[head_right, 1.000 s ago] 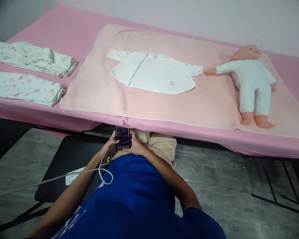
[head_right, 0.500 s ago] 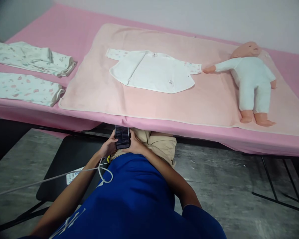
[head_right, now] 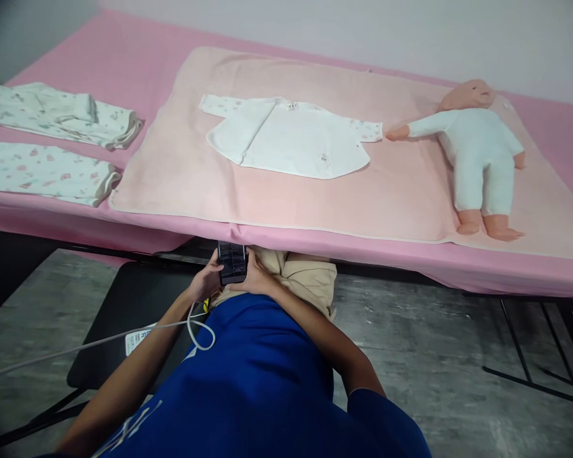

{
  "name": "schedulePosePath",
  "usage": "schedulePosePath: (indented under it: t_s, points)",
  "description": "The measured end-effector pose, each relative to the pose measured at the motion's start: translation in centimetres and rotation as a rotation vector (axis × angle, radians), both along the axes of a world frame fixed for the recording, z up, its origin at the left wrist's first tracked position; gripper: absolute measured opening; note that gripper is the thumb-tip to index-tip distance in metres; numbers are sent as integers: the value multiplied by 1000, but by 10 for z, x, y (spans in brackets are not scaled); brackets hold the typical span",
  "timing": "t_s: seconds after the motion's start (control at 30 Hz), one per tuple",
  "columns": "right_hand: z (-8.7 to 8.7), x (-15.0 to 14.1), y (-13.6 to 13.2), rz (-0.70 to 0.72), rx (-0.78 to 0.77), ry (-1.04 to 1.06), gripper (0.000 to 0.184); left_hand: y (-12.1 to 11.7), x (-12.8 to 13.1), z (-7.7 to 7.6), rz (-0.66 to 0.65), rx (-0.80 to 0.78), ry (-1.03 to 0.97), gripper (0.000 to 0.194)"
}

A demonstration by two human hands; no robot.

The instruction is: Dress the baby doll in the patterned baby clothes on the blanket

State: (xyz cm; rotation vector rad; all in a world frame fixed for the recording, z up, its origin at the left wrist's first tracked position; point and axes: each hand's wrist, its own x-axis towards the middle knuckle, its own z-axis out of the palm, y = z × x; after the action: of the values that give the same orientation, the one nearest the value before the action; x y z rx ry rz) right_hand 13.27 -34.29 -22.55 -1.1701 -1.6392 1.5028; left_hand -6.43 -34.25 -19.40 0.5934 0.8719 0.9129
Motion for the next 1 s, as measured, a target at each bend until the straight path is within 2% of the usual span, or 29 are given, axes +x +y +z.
schedulePosePath:
  t_s: [0.07,0.2,0.4,0.47,0.6,0.63,0.8,1.0]
  points:
    - [1,-5,1,-70,-18,-3,125,0,1,0,5,6,-12,92]
    - [3,-13,6,-220,-53,28,76,1,3,-2,0,-5,-59,91]
    - [1,-16,14,-310,-52,21,41,2,5,-1,21,-14,-70,90]
    - [1,-17,14,-333,-39,-9,39,1,6,2,16,-20,-65,90]
    - [6,-20,11,-313,11,-28,74,1,7,7,18,-8,-37,88]
    - [8,-21,12,-314,15,-24,78,1,8,7,19,-7,-35,87]
    - [13,-24,21,-357,-26,30,53,1,8,1,19,-48,-56,87]
    - [10,-32,32,-444,-3,-36,45,1,9,-3,33,-2,-27,77]
